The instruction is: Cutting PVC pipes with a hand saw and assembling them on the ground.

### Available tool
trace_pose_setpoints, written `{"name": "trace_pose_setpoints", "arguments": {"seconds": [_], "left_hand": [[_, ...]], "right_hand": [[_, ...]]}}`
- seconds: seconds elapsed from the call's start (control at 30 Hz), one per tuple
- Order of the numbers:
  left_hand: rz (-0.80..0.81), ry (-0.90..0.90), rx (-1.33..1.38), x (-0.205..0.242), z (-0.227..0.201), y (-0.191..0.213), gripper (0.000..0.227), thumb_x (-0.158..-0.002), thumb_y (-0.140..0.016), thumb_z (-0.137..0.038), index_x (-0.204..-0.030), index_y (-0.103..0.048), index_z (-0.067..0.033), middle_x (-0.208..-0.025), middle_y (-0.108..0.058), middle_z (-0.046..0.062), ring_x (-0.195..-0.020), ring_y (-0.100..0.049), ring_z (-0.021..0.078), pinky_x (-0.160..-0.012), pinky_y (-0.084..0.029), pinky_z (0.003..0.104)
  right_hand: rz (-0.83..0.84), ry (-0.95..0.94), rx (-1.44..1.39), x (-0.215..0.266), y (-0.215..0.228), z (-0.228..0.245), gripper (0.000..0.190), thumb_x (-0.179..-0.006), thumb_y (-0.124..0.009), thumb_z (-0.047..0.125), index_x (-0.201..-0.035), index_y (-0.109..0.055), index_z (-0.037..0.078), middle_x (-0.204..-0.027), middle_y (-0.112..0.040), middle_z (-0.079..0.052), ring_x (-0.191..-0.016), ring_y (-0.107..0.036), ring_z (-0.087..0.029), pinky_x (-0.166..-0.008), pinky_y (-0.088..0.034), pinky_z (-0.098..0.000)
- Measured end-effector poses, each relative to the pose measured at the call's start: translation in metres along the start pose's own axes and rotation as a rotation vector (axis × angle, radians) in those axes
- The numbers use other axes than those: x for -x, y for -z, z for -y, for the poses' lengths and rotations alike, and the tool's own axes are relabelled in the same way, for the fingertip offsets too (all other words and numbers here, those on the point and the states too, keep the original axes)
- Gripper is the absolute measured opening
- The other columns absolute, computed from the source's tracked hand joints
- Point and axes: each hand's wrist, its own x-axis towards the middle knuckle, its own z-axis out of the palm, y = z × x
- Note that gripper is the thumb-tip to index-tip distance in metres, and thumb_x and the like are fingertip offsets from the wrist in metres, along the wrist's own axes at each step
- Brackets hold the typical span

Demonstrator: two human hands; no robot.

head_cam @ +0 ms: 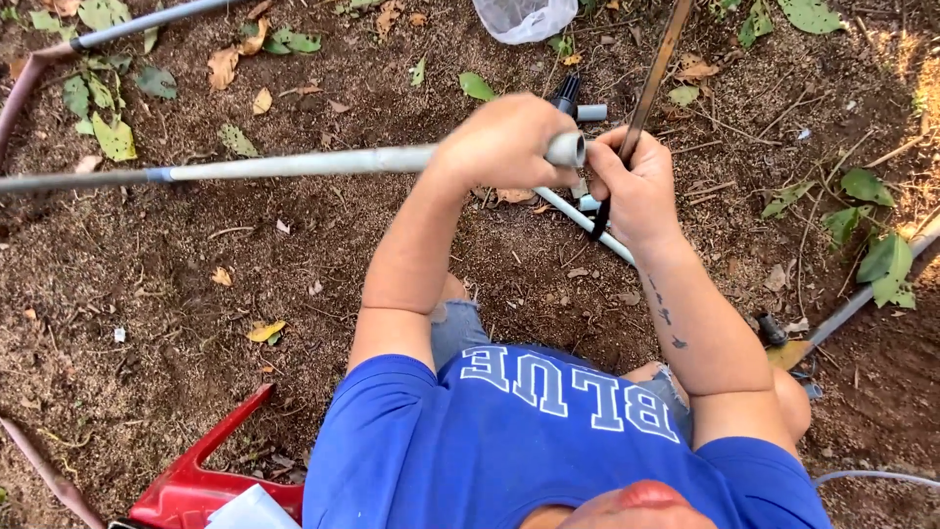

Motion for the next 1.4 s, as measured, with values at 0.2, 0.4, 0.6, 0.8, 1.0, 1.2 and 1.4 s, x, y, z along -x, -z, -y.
{"name": "trace_pose_setpoints", "arguments": {"seconds": [0.2,0.4,0.6,0.8,1.0,1.2,1.4], "left_hand": [[-0.198,-0.123,0.06,0.028,0.015,0.022,0.027,-0.082,-0.094,-0.038,-0.078,-0.074,-0.0215,-0.07,-0.075,-0.004,-0.064,-0.068,0.0184,-0.06,-0.047,0.041],[-0.301,-0.153,0.001,0.024,0.018,0.017,0.018,-0.081,-0.088,-0.035,-0.078,-0.076,-0.0206,-0.074,-0.078,-0.002,-0.068,-0.071,0.0221,-0.058,-0.05,0.044],[-0.507,0.066,-0.168,-0.004,0.027,-0.003,0.021,-0.072,-0.079,-0.03,-0.076,-0.062,-0.02,-0.076,-0.074,0.001,-0.074,-0.07,0.0365,-0.057,-0.048,0.054],[-0.679,0.084,-0.268,-0.026,0.034,-0.027,0.022,-0.074,-0.073,-0.021,-0.086,-0.055,-0.015,-0.074,-0.069,0.007,-0.069,-0.068,0.0382,-0.053,-0.051,0.055],[-0.813,0.05,-0.216,-0.031,0.031,-0.037,0.014,-0.087,-0.062,-0.019,-0.078,-0.053,-0.0137,-0.063,-0.063,0.003,-0.054,-0.064,0.0279,-0.043,-0.048,0.044],[-0.694,0.211,-0.182,-0.03,0.029,-0.029,0.017,-0.087,-0.062,-0.032,-0.082,-0.065,-0.0164,-0.073,-0.073,0.005,-0.064,-0.07,0.0338,-0.052,-0.052,0.049],[-0.53,0.253,-0.093,-0.031,0.024,-0.024,0.016,-0.081,-0.057,-0.031,-0.078,-0.068,-0.0203,-0.073,-0.075,0.003,-0.067,-0.071,0.0329,-0.06,-0.054,0.048]], "right_hand": [[0.106,-0.151,0.375,0.014,0.019,0.018,0.005,-0.112,-0.068,0.014,-0.108,-0.066,0.012,-0.079,-0.068,-0.003,-0.059,-0.059,-0.008,-0.053,-0.051,-0.0197],[0.242,0.169,0.337,0.001,-0.007,0.046,0.045,-0.108,-0.06,0.058,-0.115,-0.059,0.014,-0.082,-0.051,0.006,-0.064,-0.048,-0.005,-0.06,-0.048,-0.0178],[0.208,0.219,0.564,-0.023,-0.034,0.058,0.049,-0.098,-0.069,0.064,-0.106,-0.056,0.017,-0.088,-0.05,0.006,-0.079,-0.046,-0.01,-0.073,-0.041,-0.0283],[0.139,0.19,0.627,-0.039,-0.034,0.055,0.048,-0.099,-0.074,0.062,-0.106,-0.059,0.017,-0.088,-0.051,0.005,-0.079,-0.046,-0.012,-0.071,-0.039,-0.0301],[0.077,0.099,0.706,-0.048,-0.036,0.053,0.04,-0.104,-0.082,0.046,-0.093,-0.058,0.017,-0.078,-0.049,0.007,-0.073,-0.045,-0.013,-0.065,-0.038,-0.0335],[0.099,0.117,0.881,-0.052,-0.039,0.034,0.05,-0.108,-0.072,0.057,-0.09,-0.058,0.012,-0.077,-0.066,-0.004,-0.072,-0.063,-0.03,-0.063,-0.042,-0.0463],[0.032,0.307,0.962,-0.052,-0.032,0.004,0.065,-0.113,-0.058,0.068,-0.093,-0.058,0.006,-0.073,-0.066,-0.015,-0.068,-0.066,-0.046,-0.062,-0.046,-0.0555]]}}
